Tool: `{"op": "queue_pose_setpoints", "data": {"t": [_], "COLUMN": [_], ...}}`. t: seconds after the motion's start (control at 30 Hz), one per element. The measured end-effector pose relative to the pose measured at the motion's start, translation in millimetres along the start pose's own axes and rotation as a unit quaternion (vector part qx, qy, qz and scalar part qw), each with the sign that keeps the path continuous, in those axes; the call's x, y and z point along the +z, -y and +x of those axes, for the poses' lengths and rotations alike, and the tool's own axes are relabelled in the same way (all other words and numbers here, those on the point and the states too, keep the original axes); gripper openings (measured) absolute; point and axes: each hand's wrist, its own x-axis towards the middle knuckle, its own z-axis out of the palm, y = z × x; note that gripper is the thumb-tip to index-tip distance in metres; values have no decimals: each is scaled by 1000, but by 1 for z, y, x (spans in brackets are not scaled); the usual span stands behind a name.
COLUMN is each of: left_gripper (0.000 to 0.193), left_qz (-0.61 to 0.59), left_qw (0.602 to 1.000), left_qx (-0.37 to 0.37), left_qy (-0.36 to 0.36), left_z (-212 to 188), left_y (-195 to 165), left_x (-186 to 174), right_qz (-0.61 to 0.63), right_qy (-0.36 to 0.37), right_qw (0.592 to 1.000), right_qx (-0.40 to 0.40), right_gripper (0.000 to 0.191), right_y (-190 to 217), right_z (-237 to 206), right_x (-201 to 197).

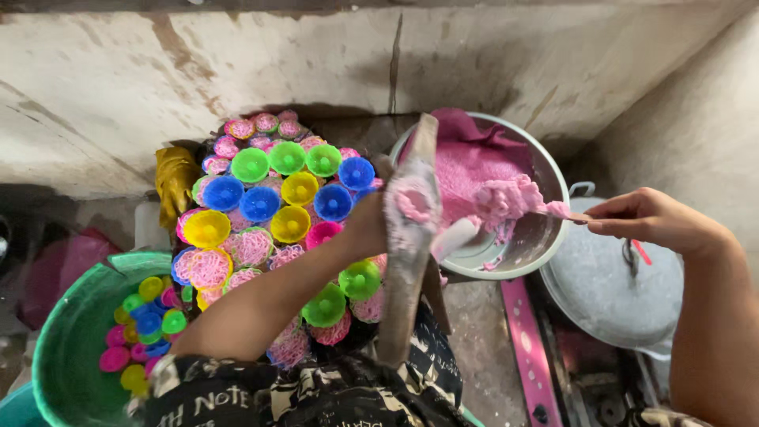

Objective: The person makes decorative candles. They scoop pink wax paste from a basin with a stick, place it into a wooden hand press fitted with a tube, press the paste down, and fill colorful plastic cups arranged in a tray, repeating the cycle for multiple cups.

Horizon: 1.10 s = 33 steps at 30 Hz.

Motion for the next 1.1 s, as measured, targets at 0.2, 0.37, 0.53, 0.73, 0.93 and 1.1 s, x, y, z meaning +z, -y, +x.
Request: {"op": "queue_pose_setpoints", "data": {"t": [0.2, 0.37, 0.53, 0.73, 0.93, 1.1], "left_gripper": [40, 41, 35, 31, 32, 34], "left_qz": [24, 67, 84, 67, 64, 64], "left_qw": [1000, 997, 996, 996, 996, 992], "left_qx": [-15, -15, -11, -50, -47, -105], "left_qy": [10, 23, 0, -36, -50, -19], "left_z": [40, 51, 68, 81, 80, 78], "left_y": [-20, -26, -23, 13, 24, -4], "left_x": [52, 47, 46, 48, 45, 44], "right_qz": [-68, -422, -650, -664, -538, -529], "right_qy": [58, -107, -249, -338, -480, -456], "right_qw": [996, 900, 701, 551, 635, 645], "right_qx": [-23, -39, -156, -376, -276, -311], "right_gripper": [44, 39, 31, 17, 19, 19], "right_y": [66, 155, 196, 198, 196, 179], "right_z": [-19, -55, -55, -58, -114, -101], "right_x": [-17, -11, 42, 85, 36, 37]}}
